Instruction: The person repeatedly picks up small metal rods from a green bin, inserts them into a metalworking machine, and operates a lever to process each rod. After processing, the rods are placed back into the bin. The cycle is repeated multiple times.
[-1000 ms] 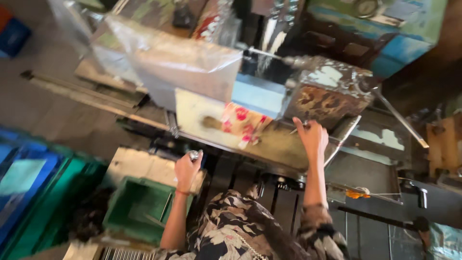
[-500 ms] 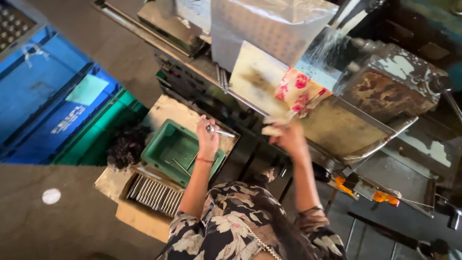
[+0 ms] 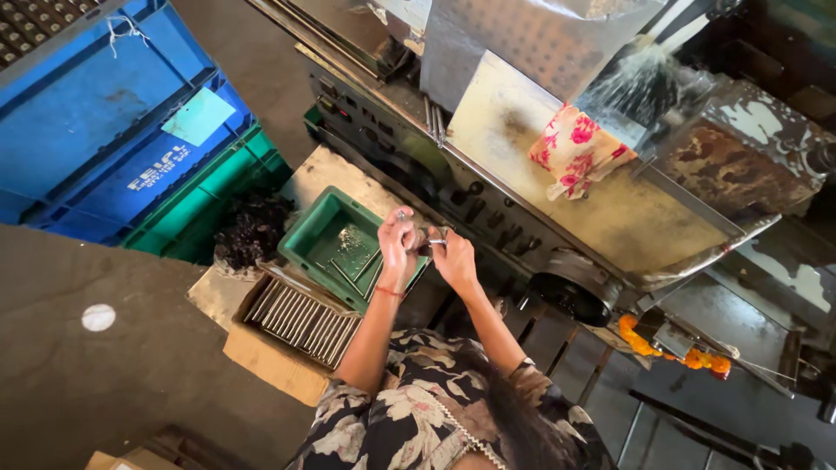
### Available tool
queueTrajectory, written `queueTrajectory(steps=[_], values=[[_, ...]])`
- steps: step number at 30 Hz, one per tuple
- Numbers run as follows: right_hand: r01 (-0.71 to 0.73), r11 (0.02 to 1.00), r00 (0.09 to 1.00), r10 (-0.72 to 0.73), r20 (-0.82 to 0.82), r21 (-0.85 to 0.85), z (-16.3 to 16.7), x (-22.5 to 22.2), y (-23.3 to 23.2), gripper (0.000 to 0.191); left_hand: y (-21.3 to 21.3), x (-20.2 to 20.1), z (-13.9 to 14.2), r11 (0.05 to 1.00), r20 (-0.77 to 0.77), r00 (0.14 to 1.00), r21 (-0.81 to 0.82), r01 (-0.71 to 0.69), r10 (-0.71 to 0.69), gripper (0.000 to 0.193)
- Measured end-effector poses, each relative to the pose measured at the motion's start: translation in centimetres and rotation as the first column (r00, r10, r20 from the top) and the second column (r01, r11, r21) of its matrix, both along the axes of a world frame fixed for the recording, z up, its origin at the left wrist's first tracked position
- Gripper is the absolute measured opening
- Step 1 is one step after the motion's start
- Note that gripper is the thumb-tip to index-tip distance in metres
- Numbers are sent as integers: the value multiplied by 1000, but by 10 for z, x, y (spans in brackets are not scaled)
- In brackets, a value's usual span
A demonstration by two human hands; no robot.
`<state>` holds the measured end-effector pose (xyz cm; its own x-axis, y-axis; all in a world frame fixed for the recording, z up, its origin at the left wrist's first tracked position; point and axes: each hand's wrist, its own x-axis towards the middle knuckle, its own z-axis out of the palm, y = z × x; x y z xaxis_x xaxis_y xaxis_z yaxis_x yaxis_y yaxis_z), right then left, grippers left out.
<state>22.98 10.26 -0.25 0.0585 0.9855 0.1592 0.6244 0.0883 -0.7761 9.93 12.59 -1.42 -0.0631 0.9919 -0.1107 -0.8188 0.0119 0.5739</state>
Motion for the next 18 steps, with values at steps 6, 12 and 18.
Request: queueTrajectory(steps=[6, 12, 18], values=[[-27, 929, 999, 39, -25, 368, 25, 4, -34, 22, 16, -22, 5, 942, 352, 913, -325, -89, 208, 7], [86, 960, 979, -131, 159, 265, 25, 5, -30, 27, -11, -16, 21, 980, 318, 939, -187, -75, 132, 13], [78, 944, 997, -80, -7, 321, 29, 8, -37, 25, -8, -21, 15, 983, 273, 961, -184, 22, 29, 15]])
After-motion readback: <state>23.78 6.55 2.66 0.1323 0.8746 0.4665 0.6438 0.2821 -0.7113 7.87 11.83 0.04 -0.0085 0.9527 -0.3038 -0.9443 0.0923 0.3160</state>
